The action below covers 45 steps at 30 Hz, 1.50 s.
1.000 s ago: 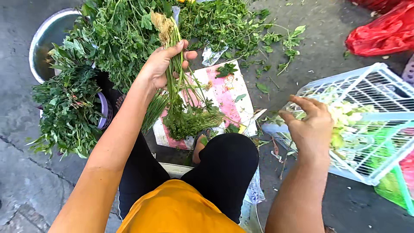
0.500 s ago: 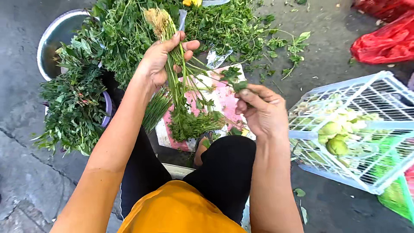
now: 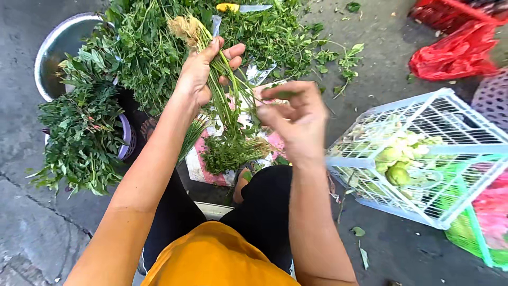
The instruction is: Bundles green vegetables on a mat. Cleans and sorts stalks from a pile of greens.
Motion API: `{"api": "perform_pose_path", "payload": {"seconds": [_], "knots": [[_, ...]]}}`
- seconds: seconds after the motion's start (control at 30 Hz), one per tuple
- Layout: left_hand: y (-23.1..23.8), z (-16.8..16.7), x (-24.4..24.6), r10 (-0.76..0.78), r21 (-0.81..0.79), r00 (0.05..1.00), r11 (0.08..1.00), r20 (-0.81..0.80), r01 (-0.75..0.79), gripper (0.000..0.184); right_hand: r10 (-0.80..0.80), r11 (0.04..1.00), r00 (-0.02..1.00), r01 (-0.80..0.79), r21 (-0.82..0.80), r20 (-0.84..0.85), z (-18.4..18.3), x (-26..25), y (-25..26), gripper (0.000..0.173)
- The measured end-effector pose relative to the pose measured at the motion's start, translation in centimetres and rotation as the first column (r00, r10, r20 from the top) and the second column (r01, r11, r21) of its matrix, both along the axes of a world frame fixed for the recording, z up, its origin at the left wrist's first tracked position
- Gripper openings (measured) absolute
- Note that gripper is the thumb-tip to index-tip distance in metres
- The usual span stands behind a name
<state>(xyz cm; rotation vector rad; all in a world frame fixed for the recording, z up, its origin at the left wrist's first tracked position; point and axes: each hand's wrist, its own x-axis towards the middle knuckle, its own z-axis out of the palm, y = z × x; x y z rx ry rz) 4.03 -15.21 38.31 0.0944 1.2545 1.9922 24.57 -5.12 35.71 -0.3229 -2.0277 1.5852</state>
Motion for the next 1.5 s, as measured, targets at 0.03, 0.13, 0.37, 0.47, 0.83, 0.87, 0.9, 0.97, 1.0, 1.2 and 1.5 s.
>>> {"api": "perform_pose_path", "payload": {"seconds": [0.03, 0.13, 0.37, 0.47, 0.83, 0.87, 0.9, 0.97, 1.0, 1.2, 1.5], "knots": [[0.1, 0.0, 0.2, -0.001, -0.006, 1.0, 1.0, -0.003, 0.001, 0.028, 0.035, 0.999, 0.999, -0.036, 0.038, 0.015, -0.2, -1.1, -1.1, 0.035], [-0.3, 0.2, -0.1, 0.026, -0.007, 1.0, 1.0, -0.004, -0.026, 0.028, 0.028, 0.999, 0.997, -0.025, -0.042, 0.077, -1.3, -2.7, -1.5, 0.02], [-2.5, -0.1, -3.1, 0.172, 0.055, 0.979, 0.982, 0.111, -0.179, 0.025, -0.343, 0.818, 0.936, 0.342, -0.463, 0.085, -2.8, 2.0, 4.0, 0.014], [-2.3, -0.5, -3.0, 0.165, 0.086, 0.973, 0.98, 0.158, -0.18, 0.024, -0.373, 0.818, 0.926, 0.358, -0.451, 0.057, -2.3, 2.3, 3.7, 0.014], [-1.9, -0.7, -1.5, 0.122, 0.059, 0.987, 0.99, 0.101, -0.128, 0.023, -0.125, 0.858, 0.992, 0.098, -0.505, -0.021, 0.1, -1.1, 0.9, 0.017], [-2.2, -0.6, -1.7, 0.133, 0.06, 0.986, 0.988, 0.098, -0.139, 0.024, -0.184, 0.879, 0.983, 0.156, -0.451, -0.017, -0.1, 0.3, 1.9, 0.016], [-2.4, -0.6, -2.0, 0.153, 0.061, 0.983, 0.985, 0.102, -0.16, 0.025, -0.243, 0.882, 0.969, 0.204, -0.425, -0.04, -0.7, 2.1, 3.1, 0.016], [-2.9, -0.7, -2.7, 0.183, 0.082, 0.972, 0.977, 0.144, -0.196, 0.023, -0.283, 0.858, 0.95, 0.19, -0.478, -0.131, -3.0, 6.7, 6.4, 0.017], [-3.1, -0.8, -3.0, 0.185, 0.101, 0.967, 0.974, 0.176, -0.204, 0.021, -0.274, 0.84, 0.951, 0.163, -0.518, -0.145, -4.8, 9.3, 8.1, 0.018], [-1.8, -1.2, -2.5, 0.121, 0.167, 0.945, 0.97, 0.304, -0.178, 0.022, -0.446, 0.881, 0.693, 0.451, 0.143, 0.566, -10.3, 13.4, 11.8, 0.046], [0.3, -0.2, -0.4, 0.061, 0.142, 0.953, 0.984, 0.296, -0.108, 0.02, 0.129, 0.839, 0.973, -0.209, -0.502, -0.189, -0.7, -1.4, 4.5, 0.025]]}}
